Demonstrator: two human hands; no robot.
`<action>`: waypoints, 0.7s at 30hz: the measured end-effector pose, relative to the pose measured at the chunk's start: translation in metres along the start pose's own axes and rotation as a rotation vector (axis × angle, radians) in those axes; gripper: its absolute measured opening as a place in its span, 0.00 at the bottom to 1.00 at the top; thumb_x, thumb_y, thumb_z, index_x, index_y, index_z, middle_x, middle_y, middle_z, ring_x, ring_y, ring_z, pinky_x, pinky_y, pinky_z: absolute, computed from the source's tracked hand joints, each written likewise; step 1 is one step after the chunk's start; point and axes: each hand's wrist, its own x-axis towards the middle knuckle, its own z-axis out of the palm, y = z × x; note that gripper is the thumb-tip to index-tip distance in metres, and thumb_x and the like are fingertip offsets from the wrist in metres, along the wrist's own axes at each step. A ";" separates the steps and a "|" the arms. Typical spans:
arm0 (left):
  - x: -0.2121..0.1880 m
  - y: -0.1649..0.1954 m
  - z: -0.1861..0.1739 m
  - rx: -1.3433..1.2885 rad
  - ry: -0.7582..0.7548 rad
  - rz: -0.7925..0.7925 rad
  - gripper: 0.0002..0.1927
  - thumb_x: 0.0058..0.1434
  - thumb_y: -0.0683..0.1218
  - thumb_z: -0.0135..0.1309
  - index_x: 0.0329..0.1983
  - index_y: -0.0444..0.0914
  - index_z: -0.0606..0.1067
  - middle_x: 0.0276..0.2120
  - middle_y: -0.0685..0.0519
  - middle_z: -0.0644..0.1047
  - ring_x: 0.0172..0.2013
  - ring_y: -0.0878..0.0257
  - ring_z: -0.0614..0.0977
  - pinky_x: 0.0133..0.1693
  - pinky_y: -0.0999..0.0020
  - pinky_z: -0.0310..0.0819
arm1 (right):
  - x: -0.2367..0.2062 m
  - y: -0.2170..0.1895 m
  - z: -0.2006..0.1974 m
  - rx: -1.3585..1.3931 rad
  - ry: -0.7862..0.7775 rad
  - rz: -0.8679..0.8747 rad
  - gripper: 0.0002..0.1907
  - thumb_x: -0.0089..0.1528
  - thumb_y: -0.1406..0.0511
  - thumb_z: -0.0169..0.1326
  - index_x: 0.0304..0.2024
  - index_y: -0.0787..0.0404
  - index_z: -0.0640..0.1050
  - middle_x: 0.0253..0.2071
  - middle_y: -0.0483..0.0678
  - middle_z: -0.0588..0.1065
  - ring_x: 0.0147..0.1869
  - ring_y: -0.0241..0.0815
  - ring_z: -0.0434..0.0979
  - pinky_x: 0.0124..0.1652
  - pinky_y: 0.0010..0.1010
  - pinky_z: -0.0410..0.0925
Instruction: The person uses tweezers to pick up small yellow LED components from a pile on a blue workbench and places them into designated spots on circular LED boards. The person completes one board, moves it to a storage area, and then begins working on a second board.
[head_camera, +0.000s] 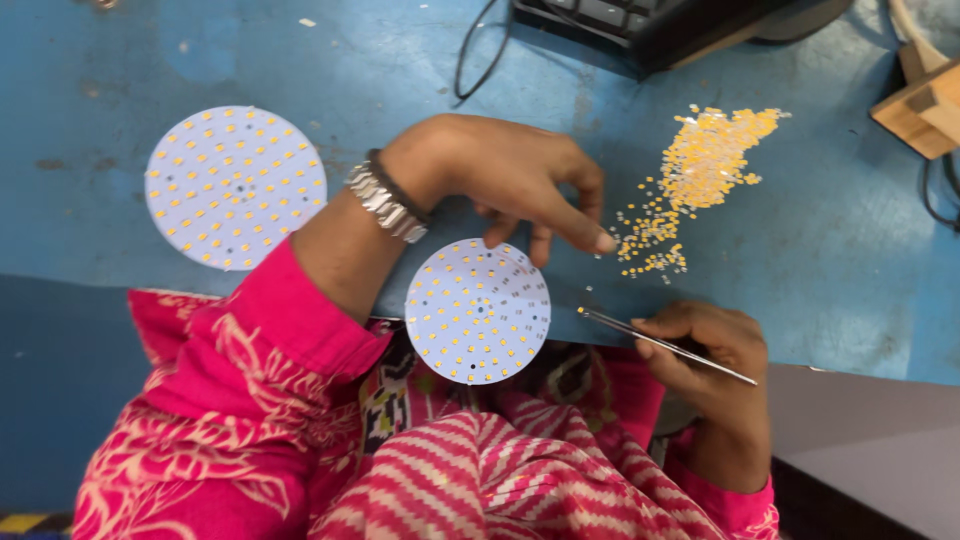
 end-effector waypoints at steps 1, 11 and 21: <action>0.002 0.000 0.001 0.002 -0.012 0.011 0.30 0.50 0.68 0.55 0.47 0.45 0.79 0.27 0.54 0.87 0.14 0.66 0.81 0.17 0.71 0.65 | 0.004 -0.002 0.004 0.030 -0.034 -0.058 0.07 0.55 0.70 0.66 0.33 0.68 0.81 0.29 0.50 0.80 0.29 0.37 0.78 0.29 0.25 0.67; 0.018 -0.003 0.007 -0.054 -0.036 0.069 0.47 0.49 0.79 0.42 0.47 0.36 0.80 0.25 0.44 0.87 0.12 0.61 0.80 0.13 0.68 0.64 | 0.029 -0.020 0.036 0.003 -0.206 -0.281 0.08 0.54 0.69 0.65 0.34 0.65 0.80 0.28 0.48 0.78 0.28 0.38 0.80 0.28 0.26 0.69; 0.024 -0.005 0.006 -0.069 -0.037 0.040 0.51 0.45 0.81 0.40 0.49 0.35 0.80 0.26 0.42 0.87 0.13 0.60 0.82 0.15 0.68 0.66 | 0.029 -0.024 0.034 0.002 -0.213 -0.279 0.08 0.54 0.69 0.65 0.34 0.66 0.80 0.27 0.48 0.78 0.28 0.37 0.80 0.28 0.25 0.68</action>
